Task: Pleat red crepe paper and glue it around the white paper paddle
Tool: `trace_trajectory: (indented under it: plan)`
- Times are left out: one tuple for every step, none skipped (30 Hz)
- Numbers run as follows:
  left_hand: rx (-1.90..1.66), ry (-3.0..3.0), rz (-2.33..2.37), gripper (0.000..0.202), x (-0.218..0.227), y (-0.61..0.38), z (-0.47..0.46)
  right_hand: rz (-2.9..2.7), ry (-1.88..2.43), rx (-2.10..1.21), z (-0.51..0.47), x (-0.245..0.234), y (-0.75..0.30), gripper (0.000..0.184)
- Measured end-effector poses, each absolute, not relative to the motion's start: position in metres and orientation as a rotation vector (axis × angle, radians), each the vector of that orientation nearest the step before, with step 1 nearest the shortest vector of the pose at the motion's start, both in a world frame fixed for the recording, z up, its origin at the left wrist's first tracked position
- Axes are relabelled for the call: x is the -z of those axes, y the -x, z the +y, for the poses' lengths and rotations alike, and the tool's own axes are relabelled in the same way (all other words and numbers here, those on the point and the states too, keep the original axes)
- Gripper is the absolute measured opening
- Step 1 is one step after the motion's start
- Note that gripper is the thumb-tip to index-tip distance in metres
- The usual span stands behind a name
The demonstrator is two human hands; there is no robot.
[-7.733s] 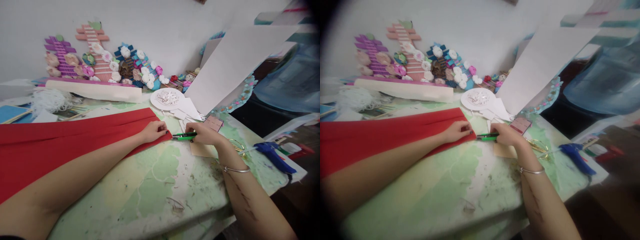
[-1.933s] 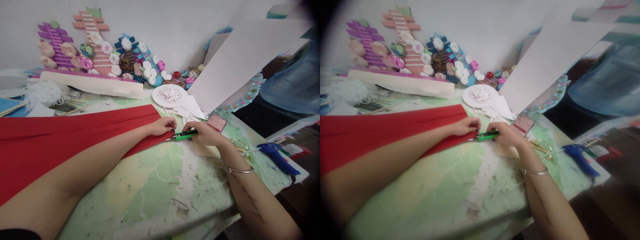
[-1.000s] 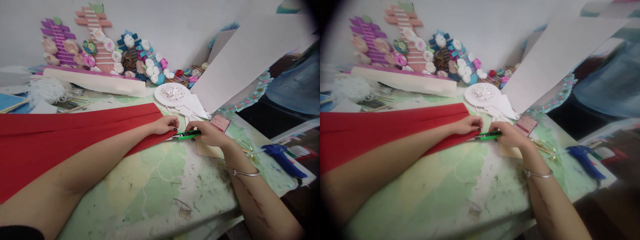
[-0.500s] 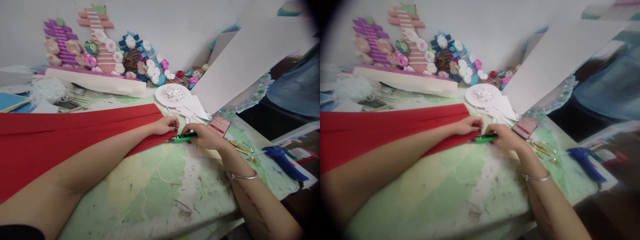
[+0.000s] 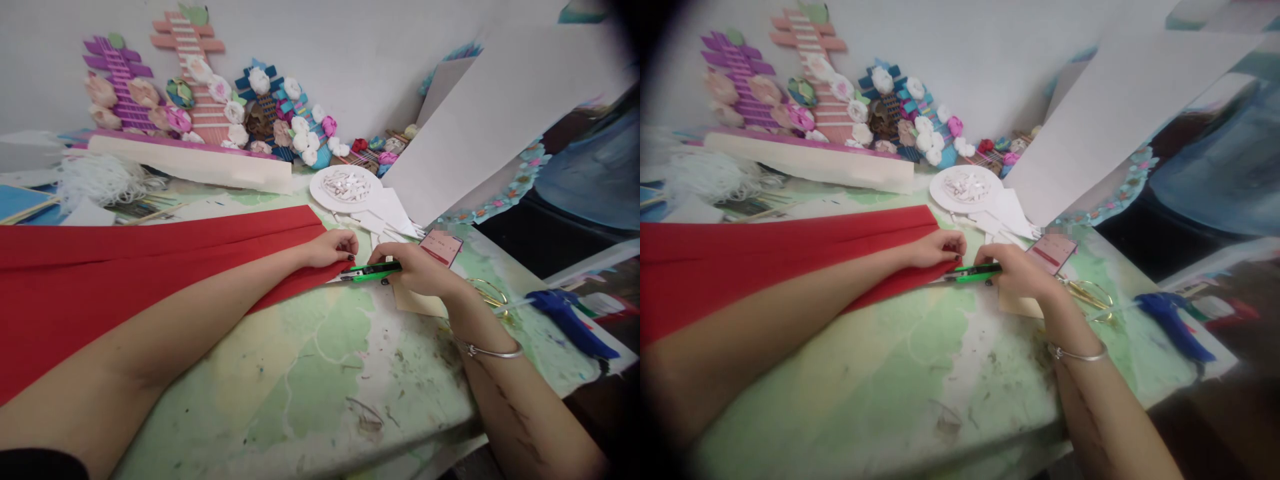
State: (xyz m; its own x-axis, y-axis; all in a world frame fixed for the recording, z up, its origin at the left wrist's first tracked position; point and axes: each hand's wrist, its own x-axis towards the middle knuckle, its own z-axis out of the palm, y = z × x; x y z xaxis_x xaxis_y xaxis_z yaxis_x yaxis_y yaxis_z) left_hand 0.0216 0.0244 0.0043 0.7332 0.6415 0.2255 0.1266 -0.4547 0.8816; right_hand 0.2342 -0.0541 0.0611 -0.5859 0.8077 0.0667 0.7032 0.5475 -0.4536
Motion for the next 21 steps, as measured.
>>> trace_trajectory:
  plan:
    - [-0.680, -1.984, 0.585, 0.012, -0.004, -0.022, 0.024, -2.515, 1.263, -0.548, -0.054, -0.061, -0.233, 0.043]
    - [-0.680, -1.988, 0.583, 0.011, -0.004, -0.022, 0.024, -2.510, 1.271, -0.541, -0.054, -0.060, -0.231, 0.043]
    - [-0.682, -1.989, 0.579, 0.011, -0.004, -0.022, 0.024, -2.505, 1.279, -0.541, -0.054, -0.059, -0.229, 0.042]
    - [-0.685, -1.988, 0.571, 0.010, -0.004, -0.022, 0.024, -2.501, 1.286, -0.545, -0.055, -0.058, -0.227, 0.041]
    - [-0.688, -1.985, 0.560, 0.010, -0.003, -0.022, 0.024, -2.499, 1.290, -0.551, -0.055, -0.057, -0.225, 0.041]
    - [-0.691, -1.985, 0.550, 0.011, -0.003, -0.022, 0.025, -2.500, 1.288, -0.558, -0.055, -0.056, -0.223, 0.041]
    - [-0.692, -1.988, 0.541, 0.011, -0.003, -0.022, 0.025, -2.503, 1.280, -0.564, -0.055, -0.055, -0.222, 0.041]
    - [-0.693, -1.994, 0.533, 0.011, -0.003, -0.021, 0.025, -2.505, 1.269, -0.570, -0.056, -0.054, -0.220, 0.042]
    - [-0.694, -2.001, 0.527, 0.011, -0.003, -0.021, 0.025, -2.505, 1.261, -0.576, -0.056, -0.053, -0.219, 0.042]
    - [-0.693, -2.007, 0.525, 0.010, -0.003, -0.021, 0.025, -2.504, 1.256, -0.583, -0.056, -0.052, -0.218, 0.042]
    - [-0.693, -2.012, 0.527, 0.010, -0.003, -0.021, 0.025, -2.505, 1.252, -0.589, -0.056, -0.052, -0.217, 0.041]
    - [-0.694, -2.017, 0.529, 0.010, -0.004, -0.021, 0.025, -2.508, 1.251, -0.592, -0.056, -0.051, -0.217, 0.041]
    - [-0.696, -2.022, 0.531, 0.011, -0.004, -0.021, 0.025, -2.513, 1.249, -0.593, -0.057, -0.051, -0.216, 0.041]
    - [-0.697, -2.028, 0.532, 0.011, -0.005, -0.021, 0.025, -2.519, 1.246, -0.588, -0.057, -0.052, -0.216, 0.041]
    - [-0.699, -2.033, 0.533, 0.011, -0.005, -0.021, 0.024, -2.527, 1.243, -0.579, -0.057, -0.053, -0.216, 0.041]
    - [-0.699, -2.037, 0.535, 0.012, -0.005, -0.021, 0.024, -2.532, 1.243, -0.570, -0.058, -0.054, -0.217, 0.040]
    - [-0.698, -2.038, 0.538, 0.012, -0.005, -0.021, 0.024, -2.536, 1.247, -0.563, -0.058, -0.055, -0.217, 0.041]
    - [-0.697, -2.036, 0.541, 0.012, -0.005, -0.021, 0.024, -2.540, 1.254, -0.561, -0.058, -0.057, -0.218, 0.041]
    - [-0.695, -2.032, 0.545, 0.012, -0.005, -0.021, 0.024, -2.545, 1.260, -0.562, -0.059, -0.058, -0.219, 0.041]
    - [-0.694, -2.025, 0.547, 0.013, -0.004, -0.021, 0.024, -2.548, 1.264, -0.563, -0.059, -0.059, -0.221, 0.042]
    - [-0.694, -2.016, 0.548, 0.013, -0.004, -0.021, 0.024, -2.549, 1.263, -0.564, -0.059, -0.061, -0.223, 0.042]
